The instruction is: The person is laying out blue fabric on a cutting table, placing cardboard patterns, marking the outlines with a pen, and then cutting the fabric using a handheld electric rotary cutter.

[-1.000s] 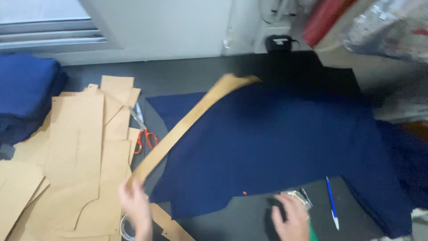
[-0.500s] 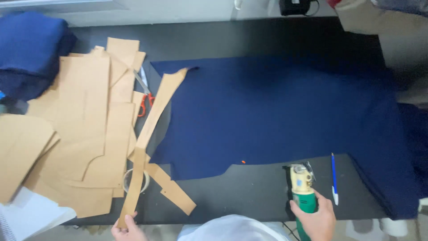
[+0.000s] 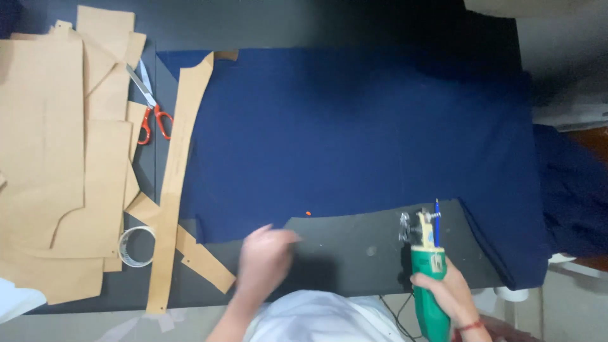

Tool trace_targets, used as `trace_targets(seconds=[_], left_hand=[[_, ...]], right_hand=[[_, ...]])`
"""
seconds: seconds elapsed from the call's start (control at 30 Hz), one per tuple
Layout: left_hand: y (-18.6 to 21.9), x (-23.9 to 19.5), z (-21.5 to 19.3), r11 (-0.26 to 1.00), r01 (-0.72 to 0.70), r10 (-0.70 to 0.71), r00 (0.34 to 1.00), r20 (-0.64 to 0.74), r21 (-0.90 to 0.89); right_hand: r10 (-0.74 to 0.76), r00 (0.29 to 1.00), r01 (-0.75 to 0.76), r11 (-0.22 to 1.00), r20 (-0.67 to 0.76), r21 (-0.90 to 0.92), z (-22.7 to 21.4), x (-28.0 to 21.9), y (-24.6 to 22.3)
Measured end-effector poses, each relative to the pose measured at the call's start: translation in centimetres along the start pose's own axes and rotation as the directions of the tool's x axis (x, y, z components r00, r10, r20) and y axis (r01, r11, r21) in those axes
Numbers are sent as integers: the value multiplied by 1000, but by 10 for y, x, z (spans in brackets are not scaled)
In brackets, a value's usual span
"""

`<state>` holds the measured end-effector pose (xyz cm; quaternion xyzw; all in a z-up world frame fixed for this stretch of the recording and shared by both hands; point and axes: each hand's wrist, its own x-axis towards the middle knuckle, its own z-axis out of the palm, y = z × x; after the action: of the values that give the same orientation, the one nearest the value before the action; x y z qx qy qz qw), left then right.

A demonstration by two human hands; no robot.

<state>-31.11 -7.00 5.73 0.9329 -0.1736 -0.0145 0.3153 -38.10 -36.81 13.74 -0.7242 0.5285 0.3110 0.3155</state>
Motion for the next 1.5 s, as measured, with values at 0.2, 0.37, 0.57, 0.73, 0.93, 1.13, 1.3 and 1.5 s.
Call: trace_targets(seconds=[0.2,0.37,0.57,0.73,0.93,1.13,1.3,1.5], left_hand=[[85,75,89,884,-466,462,860,218,-34],[90,85,116,835,-545,543,838,55,75],[95,94,108,834,-549,544,834,-87,-49],[94,93,109,847,-529,528,849,-28,-50],[91,90,124,866,-500,498,864,-74,-9],[93,90,126,881,-474,472,874,-112,16],[93,92,117,888,-460,460,886,-53,6],[93,98,105,870,-492,492,871,-11,-32]], right_hand=[[-51,999,52,991,13,-121,-13,10,-28],[-34,999,34,996,7,-76,-16,12,-46],[-76,997,77,993,19,-87,-24,22,-66],[-99,995,99,991,5,-87,-26,31,-85],[-202,979,201,978,-14,-58,-32,28,-118],[-292,956,290,954,-15,-82,-35,42,-141],[-336,941,332,940,-33,-74,-38,49,-170],[-263,965,263,965,2,11,-45,68,-206]])
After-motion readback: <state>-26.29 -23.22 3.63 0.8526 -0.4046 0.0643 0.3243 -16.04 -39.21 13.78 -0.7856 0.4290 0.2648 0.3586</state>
